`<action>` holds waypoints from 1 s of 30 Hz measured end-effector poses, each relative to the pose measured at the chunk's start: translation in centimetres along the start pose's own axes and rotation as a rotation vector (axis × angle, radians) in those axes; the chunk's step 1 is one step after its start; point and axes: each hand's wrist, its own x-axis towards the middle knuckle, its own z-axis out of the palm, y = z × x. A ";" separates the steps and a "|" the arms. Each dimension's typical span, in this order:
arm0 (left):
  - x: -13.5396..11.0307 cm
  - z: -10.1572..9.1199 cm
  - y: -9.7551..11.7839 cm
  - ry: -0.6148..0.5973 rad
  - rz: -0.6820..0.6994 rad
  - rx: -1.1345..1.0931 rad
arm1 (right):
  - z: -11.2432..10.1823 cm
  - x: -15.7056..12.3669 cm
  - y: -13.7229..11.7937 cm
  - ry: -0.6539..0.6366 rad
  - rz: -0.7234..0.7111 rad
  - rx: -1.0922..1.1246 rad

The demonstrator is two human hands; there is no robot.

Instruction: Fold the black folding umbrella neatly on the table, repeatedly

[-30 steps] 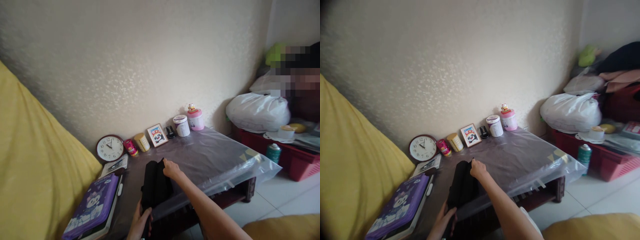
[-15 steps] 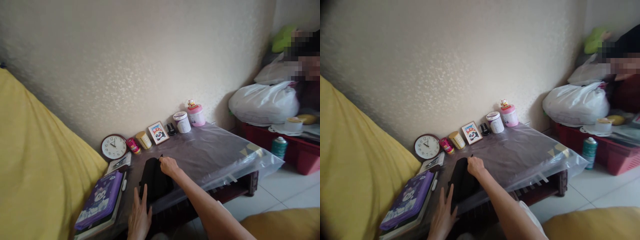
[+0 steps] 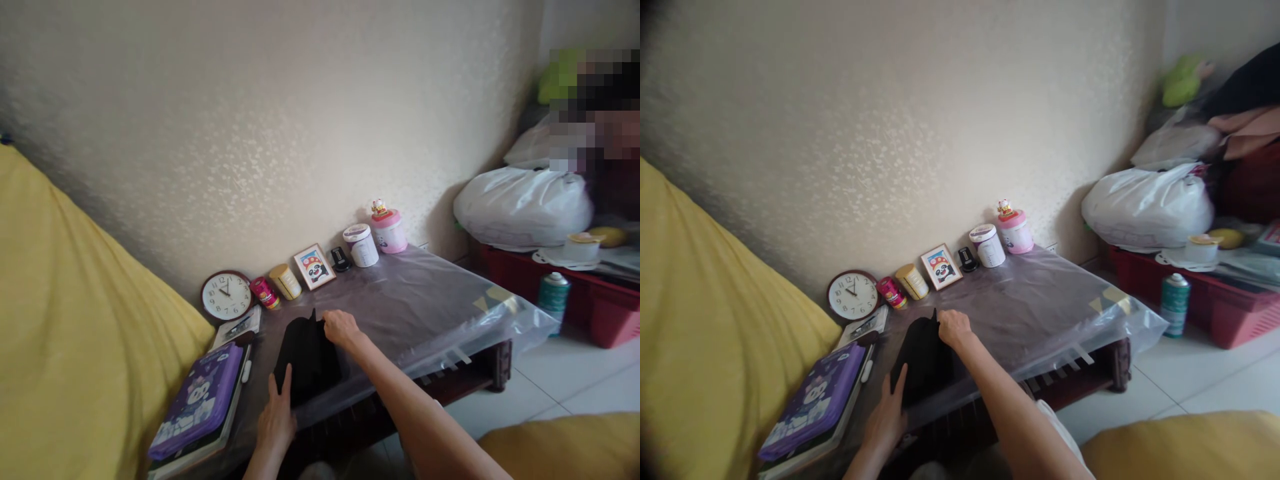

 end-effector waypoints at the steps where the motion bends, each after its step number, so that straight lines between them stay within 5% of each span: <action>1: 0.1 -0.2 -0.2 -0.004 -0.001 -0.005 | -0.1 0.0 0.2 0.003 0.003 0.000; 6: 0.7 -1.7 -1.6 0.043 0.053 -0.107 | -0.7 -0.1 1.2 0.001 0.019 -0.014; 9: 1.1 -3.0 -2.5 0.108 0.088 -0.391 | -1.1 0.0 1.9 -0.005 0.054 -0.026; 14: 1.2 -5.2 -3.6 -0.091 -0.038 -0.899 | -1.6 0.2 3.2 -0.011 0.107 -0.031; 20: 0.2 -5.8 -2.7 -0.081 0.071 -0.876 | -2.0 0.3 5.2 -0.002 0.160 -0.033; 25: 0.0 -6.1 -0.9 0.204 0.189 -0.734 | -2.1 0.1 6.8 -0.007 0.204 -0.036; 30: -0.5 -6.5 -0.2 0.051 0.030 -0.930 | -2.6 0.0 8.0 -0.006 0.232 0.009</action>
